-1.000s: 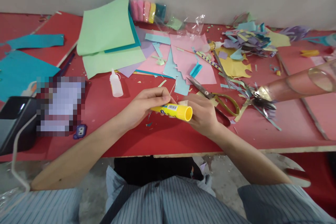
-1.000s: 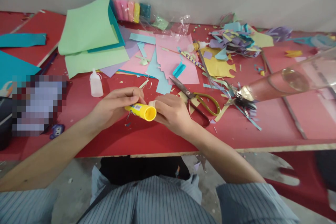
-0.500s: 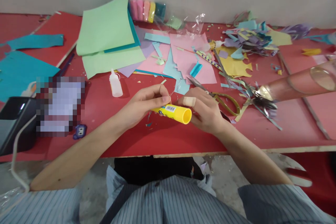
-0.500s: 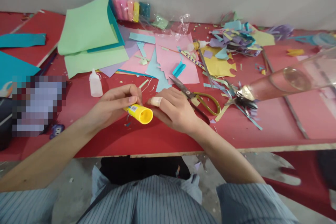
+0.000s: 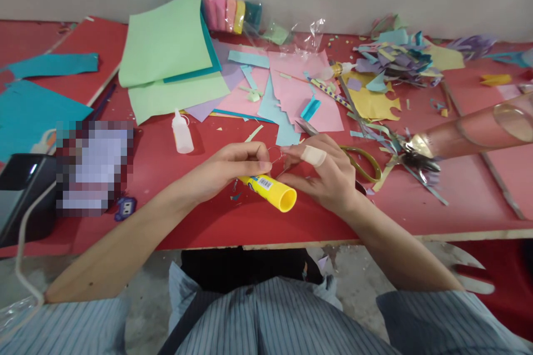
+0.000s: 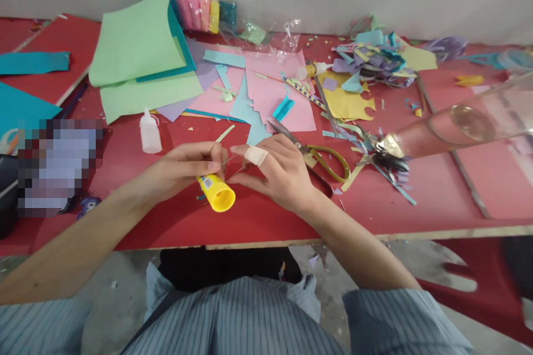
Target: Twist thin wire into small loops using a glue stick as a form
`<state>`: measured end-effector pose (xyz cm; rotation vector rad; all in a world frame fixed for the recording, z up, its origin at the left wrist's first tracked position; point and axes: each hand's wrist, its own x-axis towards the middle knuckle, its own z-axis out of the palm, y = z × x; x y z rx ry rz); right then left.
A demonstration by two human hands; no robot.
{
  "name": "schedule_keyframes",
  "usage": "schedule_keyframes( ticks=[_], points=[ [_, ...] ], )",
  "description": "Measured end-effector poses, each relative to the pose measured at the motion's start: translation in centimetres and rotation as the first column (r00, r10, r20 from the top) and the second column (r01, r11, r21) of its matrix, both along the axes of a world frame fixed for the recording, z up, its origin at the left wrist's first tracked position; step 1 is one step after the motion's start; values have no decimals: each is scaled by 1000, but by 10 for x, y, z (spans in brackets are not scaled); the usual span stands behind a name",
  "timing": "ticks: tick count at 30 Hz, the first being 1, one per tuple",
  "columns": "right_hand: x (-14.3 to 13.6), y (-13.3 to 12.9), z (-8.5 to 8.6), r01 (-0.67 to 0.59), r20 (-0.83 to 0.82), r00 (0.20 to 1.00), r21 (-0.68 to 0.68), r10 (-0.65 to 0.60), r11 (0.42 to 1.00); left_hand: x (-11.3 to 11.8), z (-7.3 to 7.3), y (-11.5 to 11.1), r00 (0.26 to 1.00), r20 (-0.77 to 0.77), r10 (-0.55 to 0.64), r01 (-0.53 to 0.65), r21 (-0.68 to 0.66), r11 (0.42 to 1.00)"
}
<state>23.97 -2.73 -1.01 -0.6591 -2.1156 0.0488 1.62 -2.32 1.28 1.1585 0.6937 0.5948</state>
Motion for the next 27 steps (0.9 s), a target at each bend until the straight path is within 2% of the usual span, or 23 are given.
schedule_keyframes(
  ticks=[5, 11, 13, 16, 19, 21, 23, 25, 27],
  points=[
    [1, 1, 0, -5, 63, 998, 41, 3, 999, -5, 0, 1, 995, -68, -68, 69, 3, 998],
    [1, 0, 3, -5, 92, 996, -3, 5, 1000, -4, 2, 2, 999, -16, 31, -31, 17, 999],
    [0, -1, 4, 17, 96, 995, -7, -17, 1000, -3, 1, 2, 996, 15, 84, -83, -25, 996],
    [-1, -2, 6, 102, 48, 993, 53, -105, 993, 0, 0, 3, 970, 77, 230, -225, -77, 971],
    [-3, -5, 7, 133, -78, 989, 62, -128, 989, 2, -2, 3, 914, 123, 386, -383, -43, 923],
    [-5, -9, 7, 89, -131, 987, -31, -92, 996, 3, -3, 2, 885, 128, 447, -453, 19, 891],
    [-8, -12, 7, 56, -137, 987, -207, -86, 977, 5, -4, 1, 873, 137, 468, -481, 76, 874],
    [-11, -14, 6, 43, -153, 981, -437, -121, 899, 7, -5, -1, 874, 155, 462, -479, 99, 872],
    [-13, -13, 6, -42, -242, 957, -659, -159, 751, 9, -6, -3, 892, 163, 422, -441, 108, 891]
  ],
)
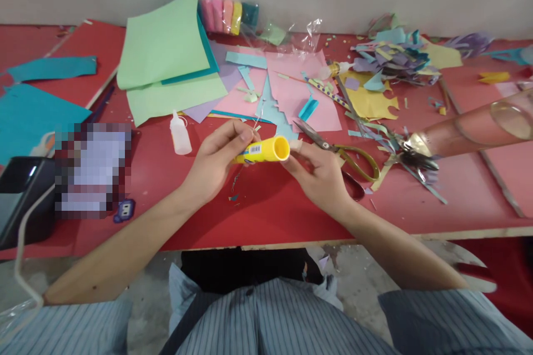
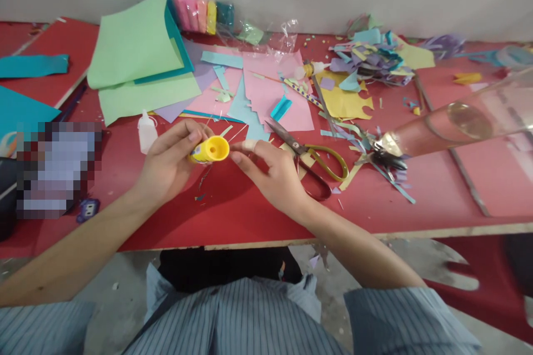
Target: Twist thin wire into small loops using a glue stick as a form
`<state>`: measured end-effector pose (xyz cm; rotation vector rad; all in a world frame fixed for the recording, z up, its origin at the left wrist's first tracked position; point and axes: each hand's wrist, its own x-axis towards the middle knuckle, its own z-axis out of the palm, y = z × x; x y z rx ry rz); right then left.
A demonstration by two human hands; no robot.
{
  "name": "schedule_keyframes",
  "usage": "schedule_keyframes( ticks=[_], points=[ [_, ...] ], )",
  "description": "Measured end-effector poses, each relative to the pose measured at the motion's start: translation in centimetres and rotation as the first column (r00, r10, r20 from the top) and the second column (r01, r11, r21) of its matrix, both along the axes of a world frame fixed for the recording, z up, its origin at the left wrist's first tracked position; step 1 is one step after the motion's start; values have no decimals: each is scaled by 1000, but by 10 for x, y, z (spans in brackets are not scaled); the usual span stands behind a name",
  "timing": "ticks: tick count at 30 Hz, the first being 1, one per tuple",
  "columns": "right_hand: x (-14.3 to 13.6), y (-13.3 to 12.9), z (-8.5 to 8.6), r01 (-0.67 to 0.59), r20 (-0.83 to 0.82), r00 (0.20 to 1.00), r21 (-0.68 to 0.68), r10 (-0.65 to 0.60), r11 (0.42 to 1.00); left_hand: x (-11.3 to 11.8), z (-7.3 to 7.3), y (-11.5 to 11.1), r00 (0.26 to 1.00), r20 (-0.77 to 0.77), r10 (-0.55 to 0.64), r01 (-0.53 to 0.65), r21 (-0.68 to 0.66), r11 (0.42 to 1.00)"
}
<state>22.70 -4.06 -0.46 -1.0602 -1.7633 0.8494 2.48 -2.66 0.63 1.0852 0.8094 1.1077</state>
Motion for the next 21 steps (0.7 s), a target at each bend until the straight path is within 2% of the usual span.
schedule_keyframes(
  ticks=[1, 3, 6, 9, 15, 21],
  points=[
    [0, 1, 0, -19, -85, 996, -128, 8, 992, 1, -1, -1, 1000, -2, -28, 28, 5, 1000],
    [-1, 5, -1, -74, -252, 968, -339, -15, 938, 2, -2, -3, 997, -3, -77, 78, 16, 997],
    [0, 10, -2, -163, -448, 889, -508, -98, 846, 3, -4, -5, 992, 8, -123, 123, 12, 992],
    [0, 12, -3, -220, -537, 836, -517, -113, 827, 4, -3, -5, 989, -8, -145, 145, -15, 989],
    [0, 11, -2, -197, -509, 855, -500, -102, 843, 2, -2, -4, 978, -69, -199, 194, -65, 979],
    [-2, 10, -3, -247, -546, 832, -520, -96, 818, -1, -3, -1, 963, -105, -249, 245, -53, 968]
  ],
)
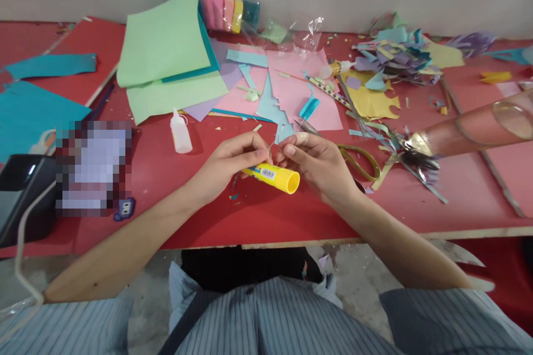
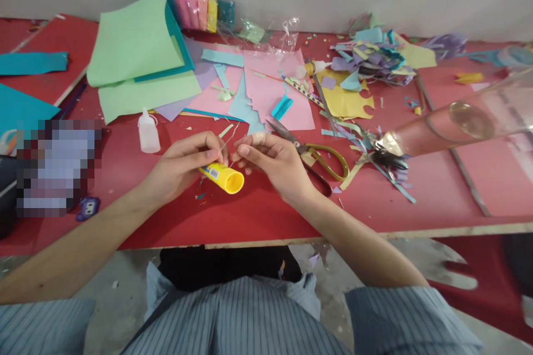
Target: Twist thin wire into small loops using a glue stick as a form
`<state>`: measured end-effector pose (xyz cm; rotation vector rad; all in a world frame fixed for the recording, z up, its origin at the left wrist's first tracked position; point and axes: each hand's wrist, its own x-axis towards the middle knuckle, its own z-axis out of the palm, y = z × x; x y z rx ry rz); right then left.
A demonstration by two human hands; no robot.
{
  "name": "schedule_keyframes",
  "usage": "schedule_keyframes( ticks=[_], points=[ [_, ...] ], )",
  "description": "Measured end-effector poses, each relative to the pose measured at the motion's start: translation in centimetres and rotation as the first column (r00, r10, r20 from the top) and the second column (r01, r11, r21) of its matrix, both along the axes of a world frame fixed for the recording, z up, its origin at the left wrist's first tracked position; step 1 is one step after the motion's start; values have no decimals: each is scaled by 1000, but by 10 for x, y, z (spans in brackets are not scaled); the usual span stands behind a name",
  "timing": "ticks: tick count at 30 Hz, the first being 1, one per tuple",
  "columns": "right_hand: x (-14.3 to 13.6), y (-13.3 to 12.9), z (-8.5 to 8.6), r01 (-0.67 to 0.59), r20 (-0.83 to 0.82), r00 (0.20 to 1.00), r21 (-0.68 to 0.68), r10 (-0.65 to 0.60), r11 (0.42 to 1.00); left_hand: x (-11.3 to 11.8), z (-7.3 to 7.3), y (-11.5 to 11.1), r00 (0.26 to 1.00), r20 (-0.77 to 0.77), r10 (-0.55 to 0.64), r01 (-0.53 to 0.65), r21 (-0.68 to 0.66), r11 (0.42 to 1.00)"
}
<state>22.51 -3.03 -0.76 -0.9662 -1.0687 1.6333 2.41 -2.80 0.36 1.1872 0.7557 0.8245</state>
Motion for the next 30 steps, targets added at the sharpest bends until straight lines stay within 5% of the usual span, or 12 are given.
schedule_keyframes(
  ticks=[9, 23, 30],
  points=[
    [0, -4, 1, -70, 103, 993, 131, 56, 989, -4, 1, 7, 993, -71, -98, 94, -66, 993],
    [1, -5, 4, 29, 283, 947, 392, -151, 920, -4, 5, 6, 998, -39, -54, 50, -86, 995],
    [0, -5, 5, -6, 209, 976, 295, -58, 956, -4, 3, 6, 998, -10, -64, 63, -65, 996]
  ],
)
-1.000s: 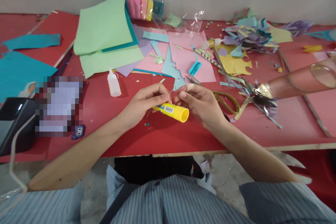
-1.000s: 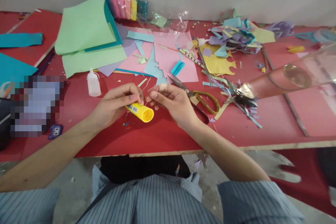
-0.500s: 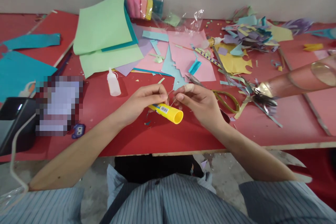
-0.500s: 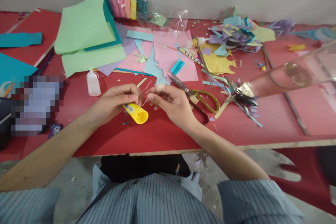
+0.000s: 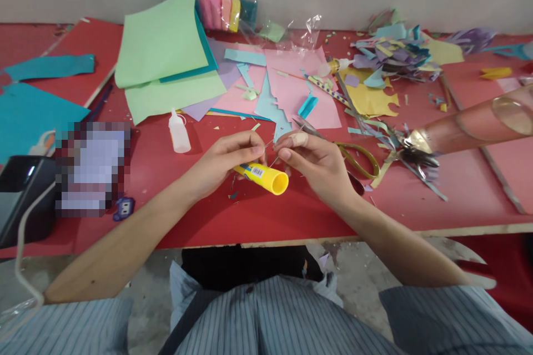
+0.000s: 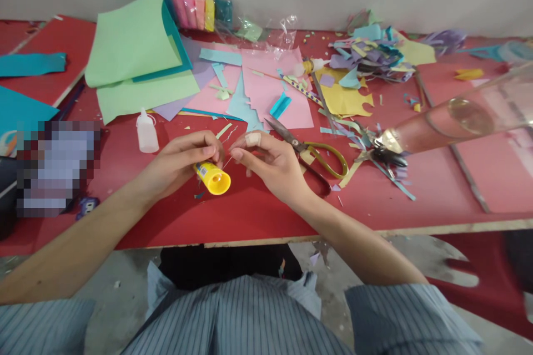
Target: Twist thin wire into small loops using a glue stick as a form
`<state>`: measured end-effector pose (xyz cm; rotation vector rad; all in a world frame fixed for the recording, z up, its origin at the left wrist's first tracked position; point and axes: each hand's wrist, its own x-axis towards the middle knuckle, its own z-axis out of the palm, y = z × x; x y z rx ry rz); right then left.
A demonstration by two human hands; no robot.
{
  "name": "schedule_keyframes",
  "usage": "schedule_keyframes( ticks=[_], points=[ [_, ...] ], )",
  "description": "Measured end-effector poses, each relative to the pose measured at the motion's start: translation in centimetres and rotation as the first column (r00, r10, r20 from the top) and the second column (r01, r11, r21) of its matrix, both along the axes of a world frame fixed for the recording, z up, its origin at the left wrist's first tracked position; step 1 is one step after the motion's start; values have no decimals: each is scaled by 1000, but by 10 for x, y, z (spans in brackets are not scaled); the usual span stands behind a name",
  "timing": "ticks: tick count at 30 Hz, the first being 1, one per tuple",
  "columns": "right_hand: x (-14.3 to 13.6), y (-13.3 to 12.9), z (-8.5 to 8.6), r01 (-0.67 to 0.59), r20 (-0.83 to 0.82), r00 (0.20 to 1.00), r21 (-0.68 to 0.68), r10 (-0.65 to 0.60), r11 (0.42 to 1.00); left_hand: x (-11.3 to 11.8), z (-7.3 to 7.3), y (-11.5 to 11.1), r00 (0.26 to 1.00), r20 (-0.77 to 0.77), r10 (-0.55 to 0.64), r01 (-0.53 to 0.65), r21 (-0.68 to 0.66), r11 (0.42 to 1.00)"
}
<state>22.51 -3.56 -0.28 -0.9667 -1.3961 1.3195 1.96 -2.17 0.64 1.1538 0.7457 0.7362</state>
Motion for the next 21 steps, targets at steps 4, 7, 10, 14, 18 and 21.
schedule_keyframes(
  ticks=[4, 7, 10, 14, 18, 21],
  points=[
    [-1, 1, 1, 31, 37, 999, 36, -32, 999, 1, 2, 0, 1000, -3, 5, -5, -50, 999],
    [0, 3, 0, 65, 56, 996, 75, -69, 995, 2, 1, -1, 999, 32, 17, -14, -110, 994],
    [2, 3, -4, 103, 37, 994, 52, -105, 993, 3, 1, 0, 995, 82, 61, -49, -141, 989],
    [4, 4, -9, 128, -40, 991, -38, -129, 991, 4, 3, 1, 986, 122, 110, -87, -183, 979],
    [1, 6, -8, 111, -153, 978, -199, -143, 974, 5, 4, 1, 963, 253, 94, -42, -205, 978],
    [-1, 7, -6, 96, -223, 963, -236, -150, 967, 4, 2, 1, 945, 313, 90, -28, -198, 980]
  ],
)
